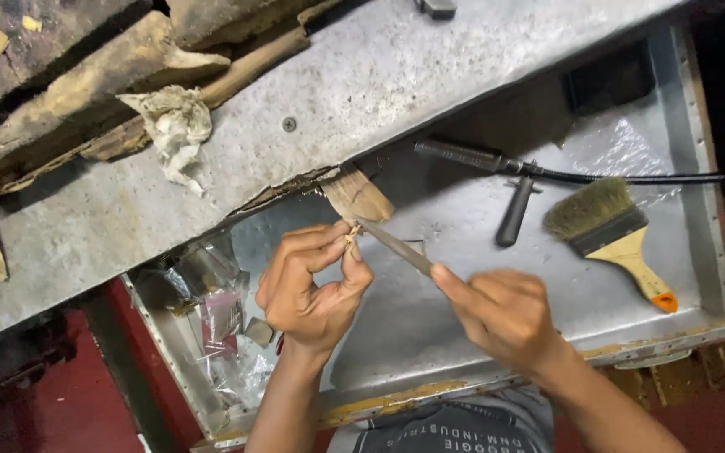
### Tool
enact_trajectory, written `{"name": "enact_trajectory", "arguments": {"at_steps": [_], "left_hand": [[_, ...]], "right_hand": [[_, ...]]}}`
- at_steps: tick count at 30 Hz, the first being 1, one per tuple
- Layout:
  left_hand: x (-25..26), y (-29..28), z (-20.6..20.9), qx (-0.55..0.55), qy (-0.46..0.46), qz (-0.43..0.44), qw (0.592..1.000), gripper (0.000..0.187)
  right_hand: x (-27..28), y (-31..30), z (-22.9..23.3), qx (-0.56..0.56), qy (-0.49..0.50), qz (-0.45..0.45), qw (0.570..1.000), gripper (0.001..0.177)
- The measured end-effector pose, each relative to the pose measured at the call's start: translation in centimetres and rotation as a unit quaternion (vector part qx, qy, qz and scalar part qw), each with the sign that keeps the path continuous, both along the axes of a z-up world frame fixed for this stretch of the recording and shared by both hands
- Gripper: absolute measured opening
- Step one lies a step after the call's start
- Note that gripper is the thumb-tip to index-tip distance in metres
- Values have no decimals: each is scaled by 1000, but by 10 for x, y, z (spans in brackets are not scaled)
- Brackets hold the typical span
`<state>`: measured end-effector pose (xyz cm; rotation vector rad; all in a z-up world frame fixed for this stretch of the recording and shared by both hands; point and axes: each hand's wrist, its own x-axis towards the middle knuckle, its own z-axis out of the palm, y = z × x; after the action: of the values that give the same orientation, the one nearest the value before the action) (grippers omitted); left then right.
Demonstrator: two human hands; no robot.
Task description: Filing and shaping a small metal jewelry component using a hand file and pliers at a workbench.
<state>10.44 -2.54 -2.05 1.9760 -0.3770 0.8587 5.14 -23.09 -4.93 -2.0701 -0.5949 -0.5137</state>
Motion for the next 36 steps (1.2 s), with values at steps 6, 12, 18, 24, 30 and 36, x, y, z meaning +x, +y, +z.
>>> {"name": "enact_trajectory", "arguments": {"at_steps": [6,12,18,24,30,36], "left_hand": [[-5,6,1,3,39,-2,999,8],[-6,5,10,59,76,-18,995,10],[-3,8,2,-3,31,-18,999,9],[-1,5,3,4,20,-18,1000,9],[-1,6,2,5,16,-21,1000,9],[-2,11,1,15,20,-35,999,8]], "right_hand": [[32,33,16,62,8,30,998,35],[-17,-14,-10,-65,31,23,997,41],[25,25,9,21,-21,22,999,35],[9,11,2,-20,-25,15,999,36],[12,9,-1,-19,-27,17,999,36],[27,26,17,-10,-30,21,999,38]]}}
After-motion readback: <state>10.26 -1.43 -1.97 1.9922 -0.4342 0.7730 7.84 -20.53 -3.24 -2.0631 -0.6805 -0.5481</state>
